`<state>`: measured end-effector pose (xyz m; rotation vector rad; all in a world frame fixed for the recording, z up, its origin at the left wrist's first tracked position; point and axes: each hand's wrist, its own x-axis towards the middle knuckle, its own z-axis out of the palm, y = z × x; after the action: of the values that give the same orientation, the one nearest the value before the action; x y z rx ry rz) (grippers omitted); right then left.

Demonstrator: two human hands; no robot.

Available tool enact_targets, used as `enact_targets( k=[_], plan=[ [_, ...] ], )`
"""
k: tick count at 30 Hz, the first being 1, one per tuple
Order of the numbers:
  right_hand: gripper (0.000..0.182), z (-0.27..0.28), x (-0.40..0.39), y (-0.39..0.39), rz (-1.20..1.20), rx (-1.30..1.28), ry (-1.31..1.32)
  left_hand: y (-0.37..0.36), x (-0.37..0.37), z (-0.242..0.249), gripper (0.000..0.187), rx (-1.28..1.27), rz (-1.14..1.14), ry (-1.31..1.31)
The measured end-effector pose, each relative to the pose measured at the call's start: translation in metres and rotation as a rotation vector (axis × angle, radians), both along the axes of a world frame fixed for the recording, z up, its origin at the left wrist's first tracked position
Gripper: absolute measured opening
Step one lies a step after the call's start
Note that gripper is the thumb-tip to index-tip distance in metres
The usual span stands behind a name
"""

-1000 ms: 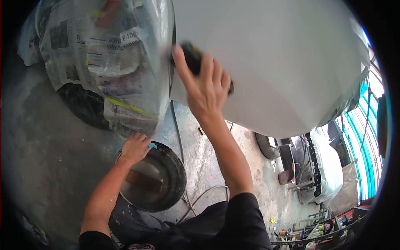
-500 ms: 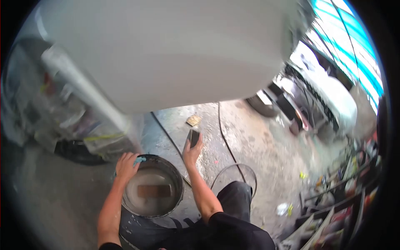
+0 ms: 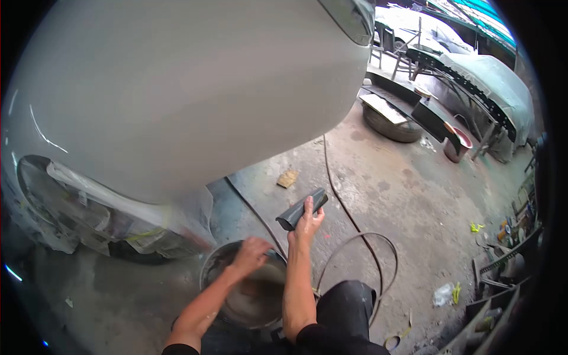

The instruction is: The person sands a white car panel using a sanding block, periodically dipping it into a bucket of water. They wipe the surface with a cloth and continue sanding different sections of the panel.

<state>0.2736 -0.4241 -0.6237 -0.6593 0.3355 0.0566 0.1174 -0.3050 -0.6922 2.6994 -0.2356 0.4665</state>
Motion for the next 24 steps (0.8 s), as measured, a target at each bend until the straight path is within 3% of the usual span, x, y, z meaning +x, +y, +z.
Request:
enact_targets(
  k=[3, 5, 8, 12, 14, 16, 19, 21, 22, 24],
  plan=[
    [0.068, 0.029, 0.014, -0.006, 0.022, 0.191, 0.045, -0.027, 0.026, -0.022, 0.047, 0.037, -0.177, 0.074],
    [0.064, 0.032, 0.026, -0.009, 0.049, 0.254, 0.051, -0.081, 0.053, 0.013, 0.056, -0.692, -0.163, 0.22],
    [0.065, 0.051, 0.031, -0.02, 0.058, 0.353, 0.08, -0.079, 0.056, -0.004, 0.054, -0.254, -0.415, 0.314],
    [0.055, 0.035, 0.045, -0.025, 0.017, 0.229, 0.074, -0.079, 0.05, 0.002, 0.055, -0.322, -0.309, 0.106],
    [0.052, 0.008, 0.053, -0.022, 0.16, 0.18, 0.089, -0.066, 0.035, 0.014, 0.054, -0.177, -0.19, 0.049],
    [0.052, -0.036, 0.06, -0.004, 0.292, 0.121, 0.075, -0.056, 0.029, 0.025, 0.058, -0.227, 0.119, -0.005],
    [0.076, -0.051, 0.049, 0.007, 0.65, -0.085, 0.02, -0.046, 0.036, 0.064, 0.064, -0.158, 0.409, -0.121],
    [0.08, -0.033, 0.038, 0.004, 0.762, -0.113, -0.095, -0.032, 0.04, 0.086, 0.085, -0.003, 0.347, -0.123],
    [0.08, -0.055, 0.033, 0.026, 0.73, -0.273, -0.165, -0.025, 0.043, 0.095, 0.087, 0.067, 0.28, -0.138],
    [0.081, -0.03, 0.033, 0.005, 0.862, -0.227, -0.136, -0.023, 0.052, 0.123, 0.09, 0.251, 0.166, -0.062]
  ],
)
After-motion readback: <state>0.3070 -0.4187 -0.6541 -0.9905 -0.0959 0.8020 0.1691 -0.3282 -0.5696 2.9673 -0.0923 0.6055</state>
